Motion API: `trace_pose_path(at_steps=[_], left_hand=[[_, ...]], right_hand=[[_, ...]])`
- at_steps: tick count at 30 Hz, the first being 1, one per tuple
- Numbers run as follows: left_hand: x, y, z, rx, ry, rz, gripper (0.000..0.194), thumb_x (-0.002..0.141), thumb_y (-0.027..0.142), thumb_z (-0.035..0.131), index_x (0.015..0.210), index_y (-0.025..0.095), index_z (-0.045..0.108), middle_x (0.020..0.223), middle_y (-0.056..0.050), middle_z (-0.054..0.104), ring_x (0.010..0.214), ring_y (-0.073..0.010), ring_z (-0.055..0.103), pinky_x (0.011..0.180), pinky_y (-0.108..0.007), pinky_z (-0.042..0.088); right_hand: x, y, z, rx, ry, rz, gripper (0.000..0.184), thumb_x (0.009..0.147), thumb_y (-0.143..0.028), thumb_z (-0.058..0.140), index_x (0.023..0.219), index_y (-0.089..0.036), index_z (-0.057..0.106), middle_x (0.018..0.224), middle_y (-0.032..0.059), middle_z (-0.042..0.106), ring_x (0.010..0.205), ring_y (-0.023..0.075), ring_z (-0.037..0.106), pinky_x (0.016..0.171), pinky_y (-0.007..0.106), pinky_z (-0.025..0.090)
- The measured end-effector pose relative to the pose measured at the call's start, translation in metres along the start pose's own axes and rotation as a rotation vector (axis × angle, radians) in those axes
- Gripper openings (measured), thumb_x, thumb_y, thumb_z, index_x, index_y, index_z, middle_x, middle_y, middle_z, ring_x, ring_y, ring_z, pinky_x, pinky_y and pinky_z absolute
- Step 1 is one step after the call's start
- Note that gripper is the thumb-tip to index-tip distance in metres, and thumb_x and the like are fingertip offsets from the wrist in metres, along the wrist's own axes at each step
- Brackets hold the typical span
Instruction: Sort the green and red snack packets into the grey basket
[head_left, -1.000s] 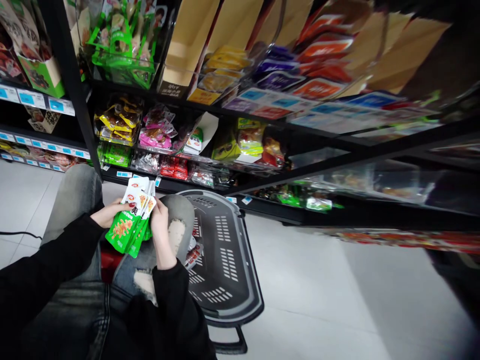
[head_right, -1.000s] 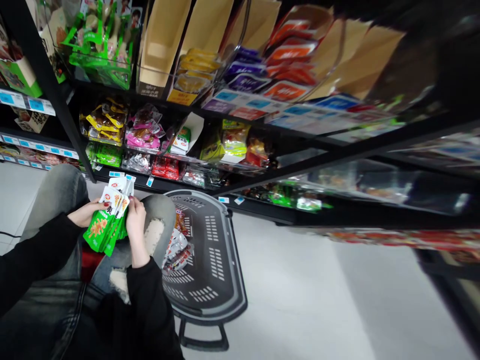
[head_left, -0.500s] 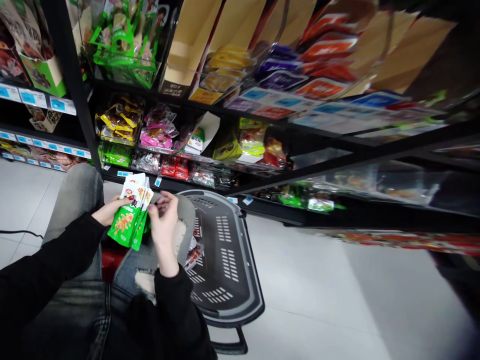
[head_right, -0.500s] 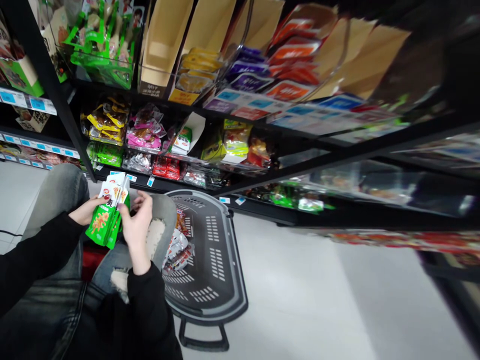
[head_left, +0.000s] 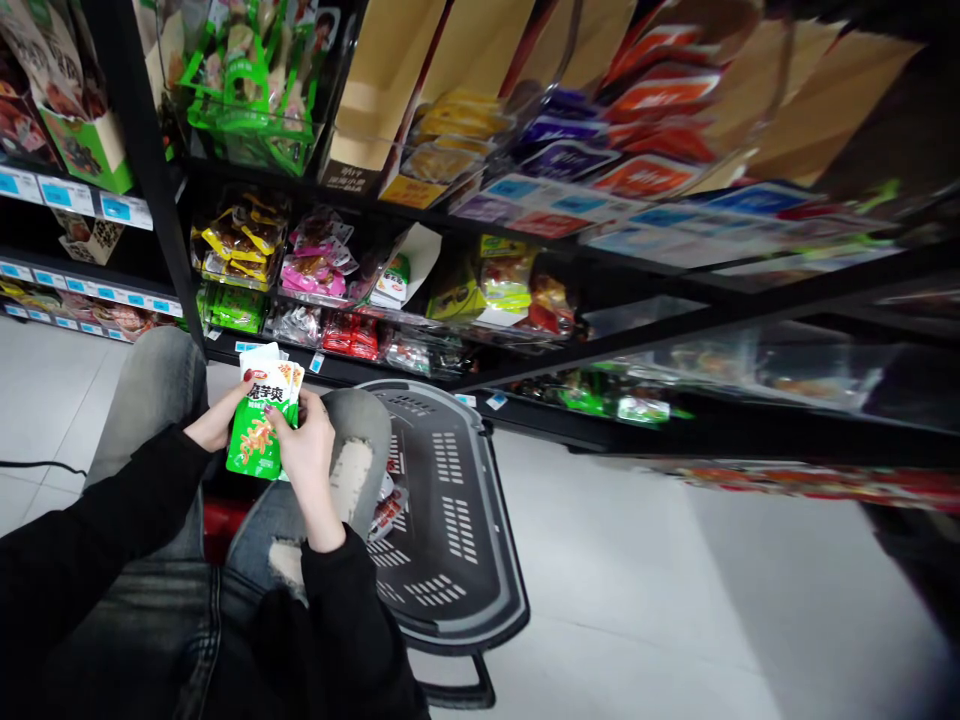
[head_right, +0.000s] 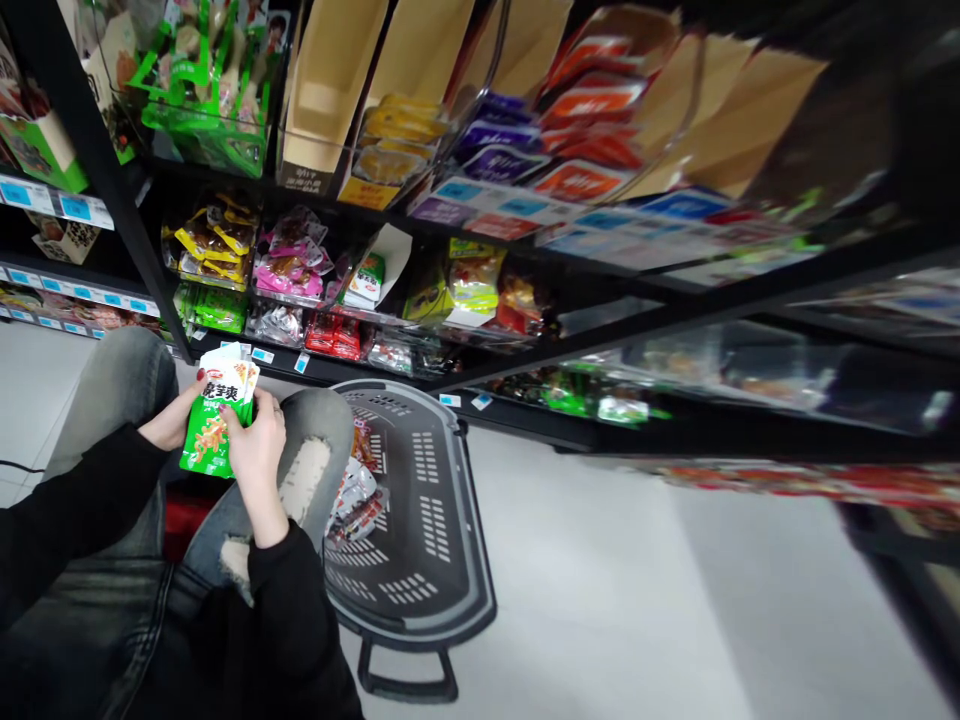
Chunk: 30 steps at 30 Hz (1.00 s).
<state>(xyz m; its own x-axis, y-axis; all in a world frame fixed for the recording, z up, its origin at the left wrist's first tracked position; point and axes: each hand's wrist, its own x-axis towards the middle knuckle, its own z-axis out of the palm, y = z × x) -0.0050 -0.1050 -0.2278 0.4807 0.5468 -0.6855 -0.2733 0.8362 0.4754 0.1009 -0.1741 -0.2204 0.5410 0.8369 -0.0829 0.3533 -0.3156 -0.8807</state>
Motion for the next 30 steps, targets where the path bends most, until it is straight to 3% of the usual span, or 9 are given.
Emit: trace_pose_path(at_steps=[7,11,16,20,23,27,30], left_hand=[[0.001,-0.001,-0.003,0.074,0.037,0.114,0.009,0.068,0.013,0.067,0.076,0.009,0.068,0.069,-0.007,0.072,0.06,-0.0168,0.066,0.064,-0.026,0.053],[0.002,-0.002,-0.004,0.117,0.052,0.186,0.009,0.065,0.012,0.07,0.073,0.01,0.068,0.067,-0.007,0.072,0.059,-0.0158,0.066,0.063,-0.024,0.052],[0.003,-0.001,-0.002,0.068,0.089,0.171,0.01,0.066,0.018,0.071,0.069,0.01,0.066,0.063,-0.006,0.07,0.056,-0.0156,0.065,0.058,-0.024,0.052],[0.004,0.001,-0.002,0.079,0.128,0.168,0.015,0.066,0.022,0.072,0.071,0.009,0.065,0.063,-0.007,0.07,0.055,-0.0168,0.065,0.057,-0.026,0.053],[0.005,0.004,-0.005,0.085,0.121,0.198,0.012,0.066,0.018,0.071,0.072,0.01,0.065,0.065,-0.007,0.071,0.057,-0.0174,0.066,0.059,-0.027,0.053],[0.003,0.009,-0.007,0.049,0.077,0.204,0.006,0.07,0.017,0.066,0.068,0.011,0.065,0.063,-0.006,0.07,0.056,-0.016,0.065,0.06,-0.027,0.053],[0.0,0.013,-0.007,0.015,0.007,0.167,0.007,0.073,0.017,0.063,0.073,0.011,0.066,0.067,-0.007,0.071,0.059,-0.0165,0.066,0.064,-0.028,0.053]], right_hand=[[-0.005,-0.001,0.006,-0.044,0.004,-0.081,0.036,0.072,-0.032,0.06,0.105,-0.019,0.054,0.102,0.0107,0.056,0.097,0.0279,0.05,0.086,0.042,0.039],[-0.006,-0.003,0.011,-0.148,-0.023,-0.061,0.053,0.061,-0.035,0.071,0.106,-0.016,0.052,0.105,0.0141,0.054,0.1,0.0316,0.049,0.086,0.044,0.04],[-0.007,-0.005,0.009,-0.06,-0.014,0.018,0.043,0.066,-0.03,0.066,0.105,-0.018,0.051,0.099,0.0099,0.061,0.093,0.0274,0.057,0.081,0.039,0.043],[-0.004,0.001,0.004,0.166,0.068,0.119,0.041,0.065,-0.03,0.065,0.101,-0.021,0.049,0.091,0.0038,0.065,0.082,0.0221,0.06,0.074,0.034,0.046],[0.006,0.015,-0.005,0.559,0.093,0.186,0.039,0.062,-0.027,0.066,0.097,-0.022,0.049,0.092,0.0008,0.063,0.082,0.0182,0.06,0.075,0.031,0.046],[0.02,0.034,-0.025,1.121,-0.102,0.369,0.025,0.061,-0.021,0.063,0.085,-0.022,0.053,0.077,-0.0033,0.059,0.066,0.012,0.056,0.065,0.027,0.047],[0.023,0.04,-0.036,1.335,-0.277,0.42,0.01,0.071,-0.026,0.057,0.08,-0.022,0.054,0.061,-0.0055,0.045,0.045,0.0072,0.038,0.048,0.022,0.039]])
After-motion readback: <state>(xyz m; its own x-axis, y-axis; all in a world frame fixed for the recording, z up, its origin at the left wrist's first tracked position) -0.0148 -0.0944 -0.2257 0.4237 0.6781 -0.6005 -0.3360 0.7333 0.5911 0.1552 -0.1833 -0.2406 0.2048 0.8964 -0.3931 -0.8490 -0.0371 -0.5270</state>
